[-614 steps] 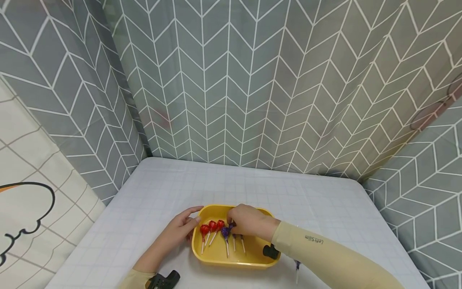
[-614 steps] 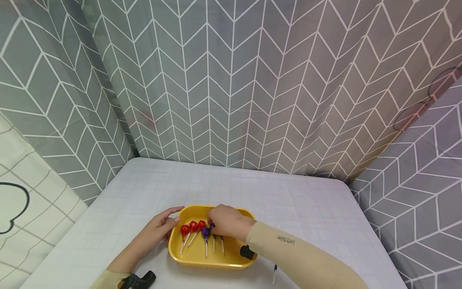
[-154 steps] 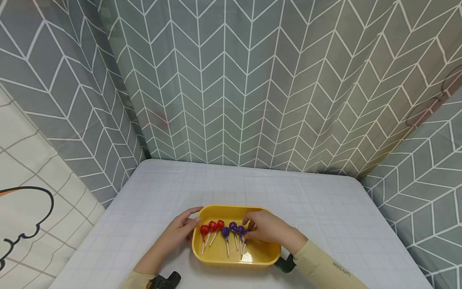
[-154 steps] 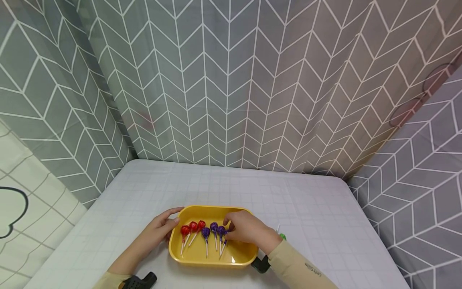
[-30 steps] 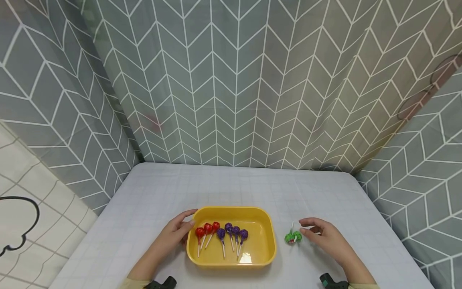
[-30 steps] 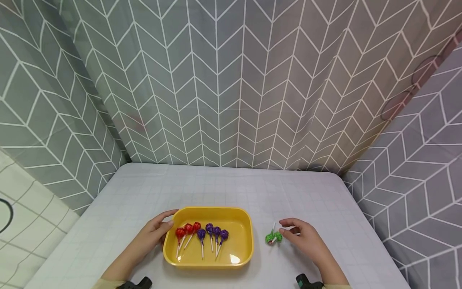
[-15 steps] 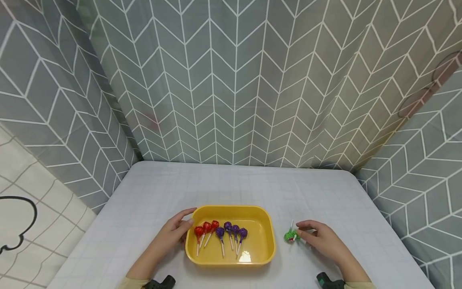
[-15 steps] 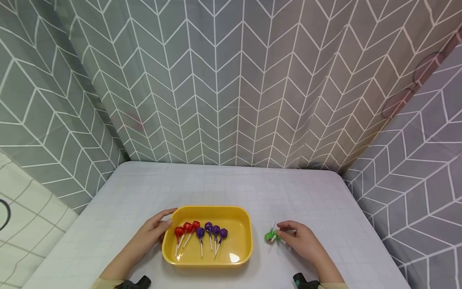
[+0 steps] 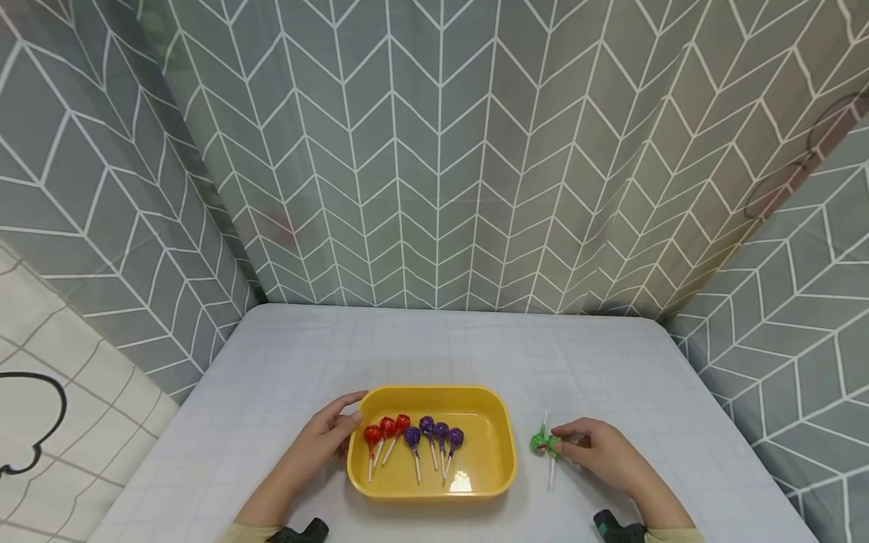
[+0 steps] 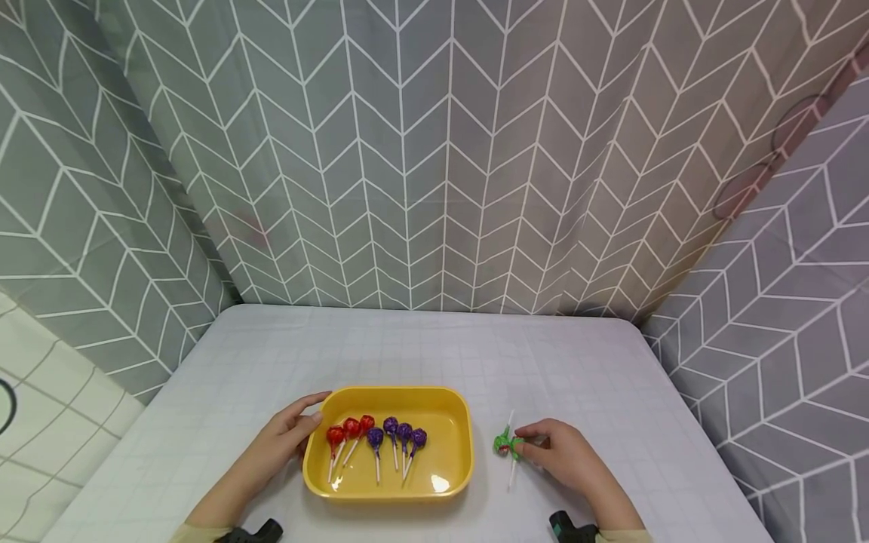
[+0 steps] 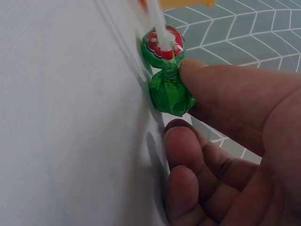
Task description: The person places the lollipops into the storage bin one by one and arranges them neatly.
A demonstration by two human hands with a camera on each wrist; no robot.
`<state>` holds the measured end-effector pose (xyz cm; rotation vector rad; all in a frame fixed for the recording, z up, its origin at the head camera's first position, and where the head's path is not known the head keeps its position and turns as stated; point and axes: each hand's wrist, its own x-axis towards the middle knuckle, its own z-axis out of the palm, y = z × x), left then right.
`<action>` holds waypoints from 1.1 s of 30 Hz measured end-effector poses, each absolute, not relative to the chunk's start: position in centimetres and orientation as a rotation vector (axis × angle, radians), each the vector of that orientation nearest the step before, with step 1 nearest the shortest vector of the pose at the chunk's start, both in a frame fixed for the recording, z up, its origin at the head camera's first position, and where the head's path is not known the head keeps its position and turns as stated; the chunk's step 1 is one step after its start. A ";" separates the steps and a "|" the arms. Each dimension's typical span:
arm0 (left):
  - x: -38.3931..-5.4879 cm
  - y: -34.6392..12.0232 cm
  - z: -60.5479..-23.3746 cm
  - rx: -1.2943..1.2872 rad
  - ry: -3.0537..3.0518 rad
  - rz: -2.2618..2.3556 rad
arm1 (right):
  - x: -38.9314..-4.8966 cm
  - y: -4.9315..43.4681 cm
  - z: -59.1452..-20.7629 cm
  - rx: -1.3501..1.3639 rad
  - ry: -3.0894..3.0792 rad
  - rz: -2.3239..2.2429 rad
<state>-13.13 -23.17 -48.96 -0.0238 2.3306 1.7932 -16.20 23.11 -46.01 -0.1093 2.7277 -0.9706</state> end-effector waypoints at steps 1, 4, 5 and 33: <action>-13.1 -23.2 -49.0 -0.022 2.331 1.795 | -16.2 23.1 -46.0 -0.120 2.733 -0.967; -13.2 -23.2 -48.9 -0.023 2.335 1.795 | -16.0 22.9 -45.8 -0.148 2.754 -0.947; -13.2 -23.1 -48.9 -0.023 2.338 1.792 | -16.0 22.9 -45.7 -0.156 2.760 -0.941; -13.1 -23.1 -48.8 -0.006 2.336 1.789 | -15.7 22.6 -45.8 -0.158 2.797 -0.888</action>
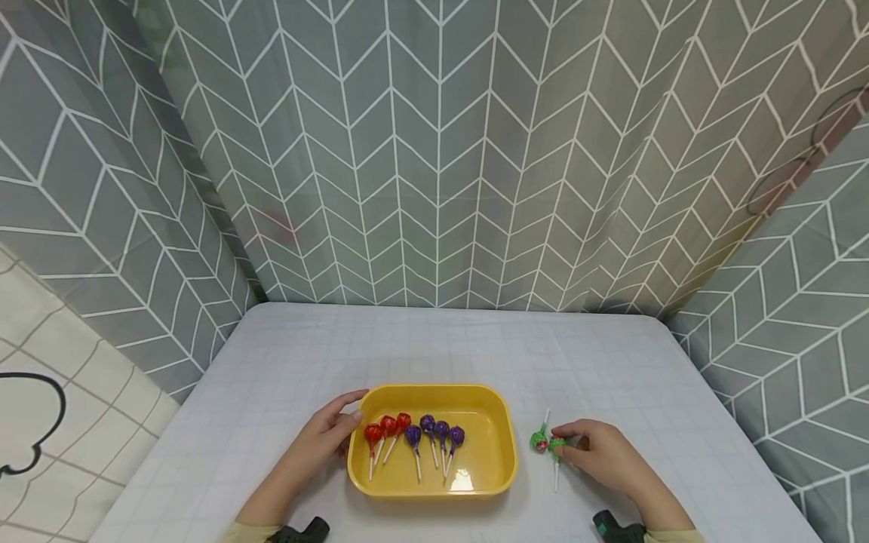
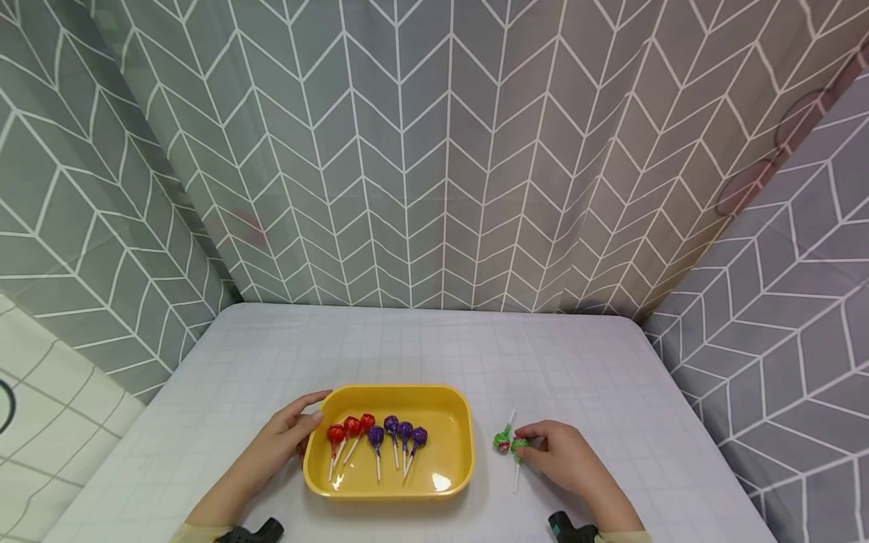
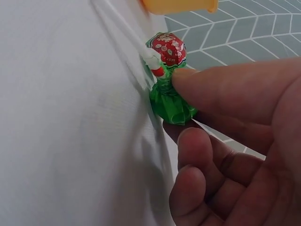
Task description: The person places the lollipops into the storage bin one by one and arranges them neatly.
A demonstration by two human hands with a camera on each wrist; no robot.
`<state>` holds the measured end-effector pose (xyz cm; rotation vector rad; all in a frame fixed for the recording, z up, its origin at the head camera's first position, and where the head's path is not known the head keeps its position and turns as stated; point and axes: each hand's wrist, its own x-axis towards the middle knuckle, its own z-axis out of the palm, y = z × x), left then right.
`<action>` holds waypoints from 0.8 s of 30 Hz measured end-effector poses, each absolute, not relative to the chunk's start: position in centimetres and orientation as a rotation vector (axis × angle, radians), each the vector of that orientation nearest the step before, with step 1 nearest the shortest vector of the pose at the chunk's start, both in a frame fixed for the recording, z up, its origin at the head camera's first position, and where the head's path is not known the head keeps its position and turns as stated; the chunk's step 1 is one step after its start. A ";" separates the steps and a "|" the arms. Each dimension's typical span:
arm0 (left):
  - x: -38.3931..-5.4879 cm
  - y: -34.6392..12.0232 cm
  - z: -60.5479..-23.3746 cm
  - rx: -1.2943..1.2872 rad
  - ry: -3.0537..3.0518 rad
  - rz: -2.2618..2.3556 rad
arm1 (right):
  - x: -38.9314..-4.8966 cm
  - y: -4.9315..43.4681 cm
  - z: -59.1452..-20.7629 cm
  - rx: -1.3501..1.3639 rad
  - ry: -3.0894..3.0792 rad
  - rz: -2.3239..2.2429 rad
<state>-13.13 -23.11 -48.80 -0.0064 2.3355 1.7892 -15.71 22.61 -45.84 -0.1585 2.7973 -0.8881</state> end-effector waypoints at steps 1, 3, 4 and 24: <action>-13.1 -23.1 -48.8 -0.006 2.335 1.790 | -15.7 22.7 -45.8 -0.146 2.793 -0.895; -13.1 -23.1 -48.8 -0.009 2.334 1.794 | -15.7 22.8 -45.8 -0.128 2.787 -0.911; -13.1 -23.1 -48.7 -0.010 2.333 1.796 | -15.8 22.9 -45.8 -0.122 2.786 -0.920; -13.2 -23.0 -48.8 -0.013 2.328 1.798 | -15.7 23.4 -45.2 -0.063 2.814 -1.060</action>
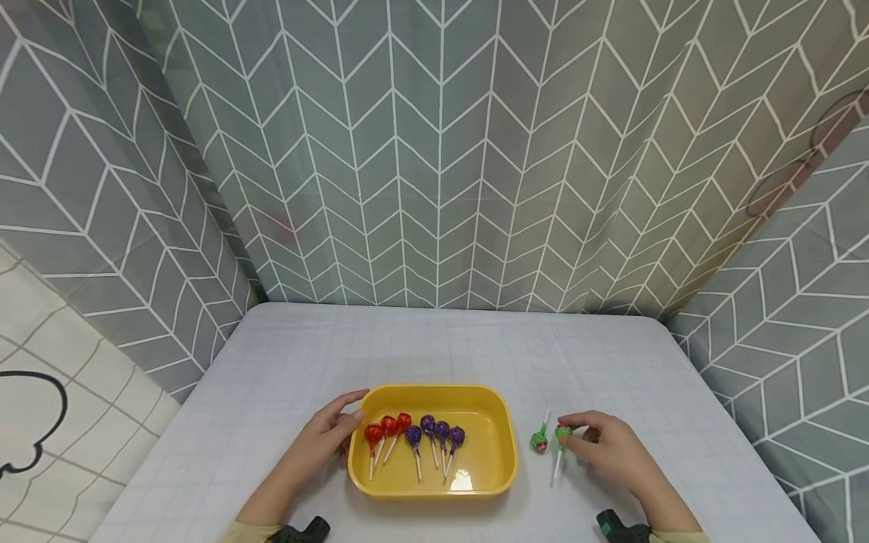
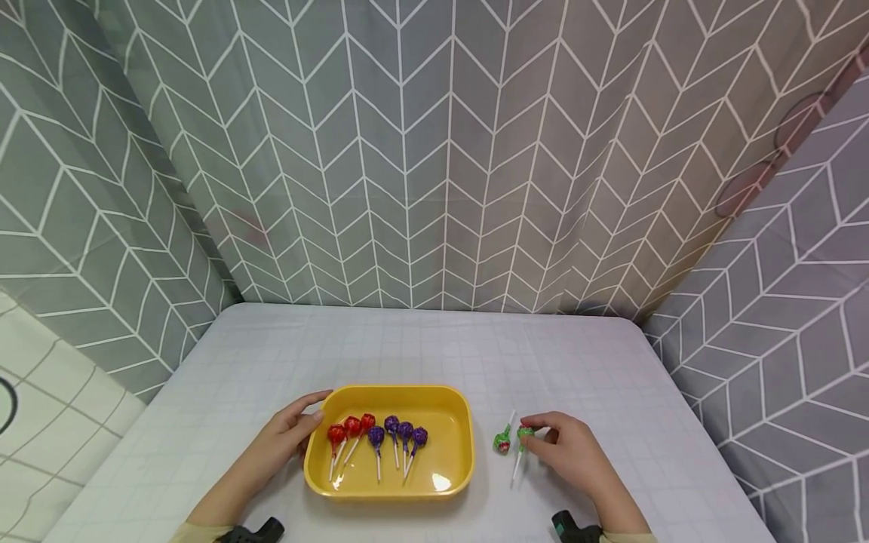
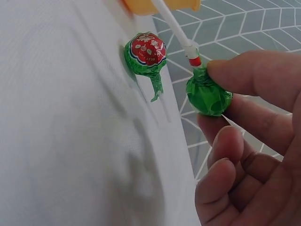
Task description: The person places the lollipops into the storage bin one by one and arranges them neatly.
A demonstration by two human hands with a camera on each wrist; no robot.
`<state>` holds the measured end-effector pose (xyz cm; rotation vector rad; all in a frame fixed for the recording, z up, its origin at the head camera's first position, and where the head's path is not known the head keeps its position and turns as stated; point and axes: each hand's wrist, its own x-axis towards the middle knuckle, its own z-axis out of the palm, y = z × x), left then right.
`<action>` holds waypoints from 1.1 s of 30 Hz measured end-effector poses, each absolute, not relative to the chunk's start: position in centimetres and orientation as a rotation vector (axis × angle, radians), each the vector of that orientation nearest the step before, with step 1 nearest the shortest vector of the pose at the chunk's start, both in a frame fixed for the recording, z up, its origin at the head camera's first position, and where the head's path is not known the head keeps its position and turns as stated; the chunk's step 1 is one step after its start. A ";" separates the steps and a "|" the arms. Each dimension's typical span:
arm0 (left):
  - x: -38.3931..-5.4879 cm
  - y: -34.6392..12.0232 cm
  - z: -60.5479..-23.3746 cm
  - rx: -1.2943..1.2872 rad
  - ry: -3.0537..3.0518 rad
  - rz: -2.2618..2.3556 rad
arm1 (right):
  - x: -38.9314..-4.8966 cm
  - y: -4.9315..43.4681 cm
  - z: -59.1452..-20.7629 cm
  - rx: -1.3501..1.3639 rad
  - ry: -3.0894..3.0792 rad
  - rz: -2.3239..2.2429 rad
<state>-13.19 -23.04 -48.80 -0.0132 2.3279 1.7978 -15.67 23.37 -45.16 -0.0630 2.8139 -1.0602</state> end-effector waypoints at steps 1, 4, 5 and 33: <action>-13.2 -23.0 -48.8 -0.013 2.328 1.797 | -15.7 23.4 -45.1 -0.066 2.816 -1.064; -13.2 -23.1 -48.8 -0.009 2.328 1.798 | -15.7 23.4 -45.0 -0.073 2.823 -1.075; -13.1 -23.1 -48.8 -0.007 2.328 1.797 | -15.7 23.4 -44.9 -0.075 2.824 -1.076; -12.9 -23.2 -48.7 0.014 2.336 1.800 | -15.3 23.5 -43.3 -0.103 2.843 -1.036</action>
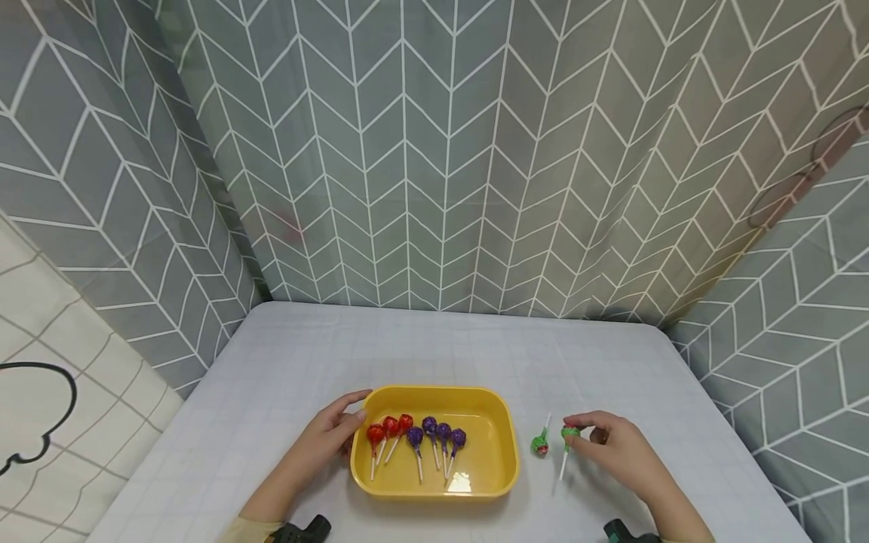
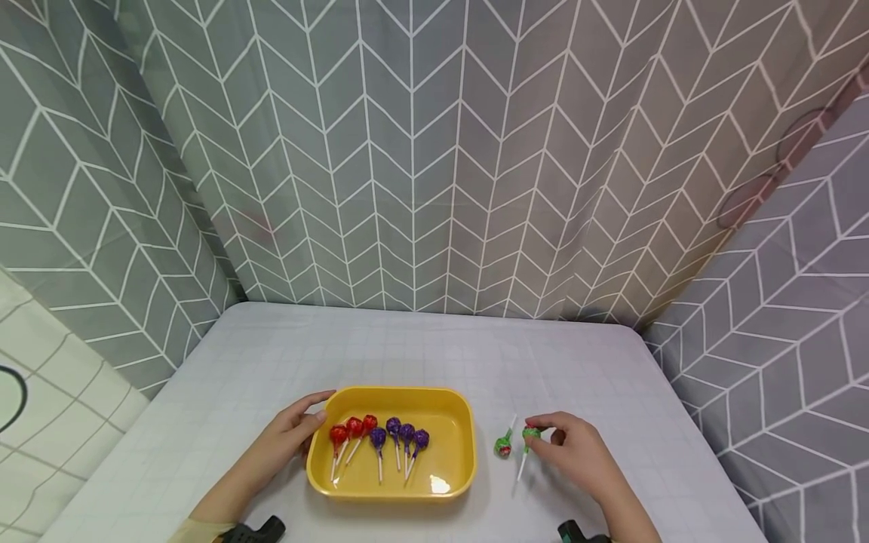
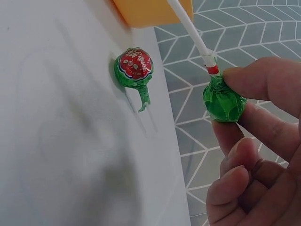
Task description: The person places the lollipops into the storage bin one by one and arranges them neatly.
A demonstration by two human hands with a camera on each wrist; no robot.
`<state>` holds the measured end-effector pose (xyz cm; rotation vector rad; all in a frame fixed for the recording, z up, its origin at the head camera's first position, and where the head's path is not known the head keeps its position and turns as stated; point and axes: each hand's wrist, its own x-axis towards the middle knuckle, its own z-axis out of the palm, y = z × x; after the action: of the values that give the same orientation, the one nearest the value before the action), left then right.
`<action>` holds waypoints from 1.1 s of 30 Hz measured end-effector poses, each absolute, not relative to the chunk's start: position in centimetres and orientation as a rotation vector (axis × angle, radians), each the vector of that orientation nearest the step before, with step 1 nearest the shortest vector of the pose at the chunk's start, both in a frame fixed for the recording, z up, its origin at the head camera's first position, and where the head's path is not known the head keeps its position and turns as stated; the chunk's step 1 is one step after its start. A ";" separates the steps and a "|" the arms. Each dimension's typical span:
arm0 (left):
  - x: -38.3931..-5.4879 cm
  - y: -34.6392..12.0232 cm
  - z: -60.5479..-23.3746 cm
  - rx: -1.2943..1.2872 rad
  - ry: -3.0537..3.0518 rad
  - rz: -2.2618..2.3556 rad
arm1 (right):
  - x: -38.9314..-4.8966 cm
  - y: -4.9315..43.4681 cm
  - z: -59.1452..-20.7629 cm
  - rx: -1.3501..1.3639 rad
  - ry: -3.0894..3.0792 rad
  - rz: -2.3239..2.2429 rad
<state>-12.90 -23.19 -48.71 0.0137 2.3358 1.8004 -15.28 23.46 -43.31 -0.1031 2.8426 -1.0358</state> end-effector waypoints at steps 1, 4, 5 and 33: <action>-12.9 -23.2 -48.8 0.013 2.337 1.798 | -15.3 23.5 -43.3 -0.100 2.847 -1.034; -13.0 -23.2 -48.8 0.011 2.338 1.794 | -15.5 23.5 -43.2 -0.121 2.854 -1.028; -12.9 -23.2 -48.8 0.015 2.338 1.795 | -15.5 23.5 -43.1 -0.123 2.856 -1.029; -13.0 -23.3 -48.7 0.017 2.356 1.785 | -16.4 21.9 -40.9 -0.311 2.886 -1.025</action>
<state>-12.99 -23.28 -48.72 0.0174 2.3559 1.7852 -16.35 21.93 -40.86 -0.3115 2.8860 -1.0245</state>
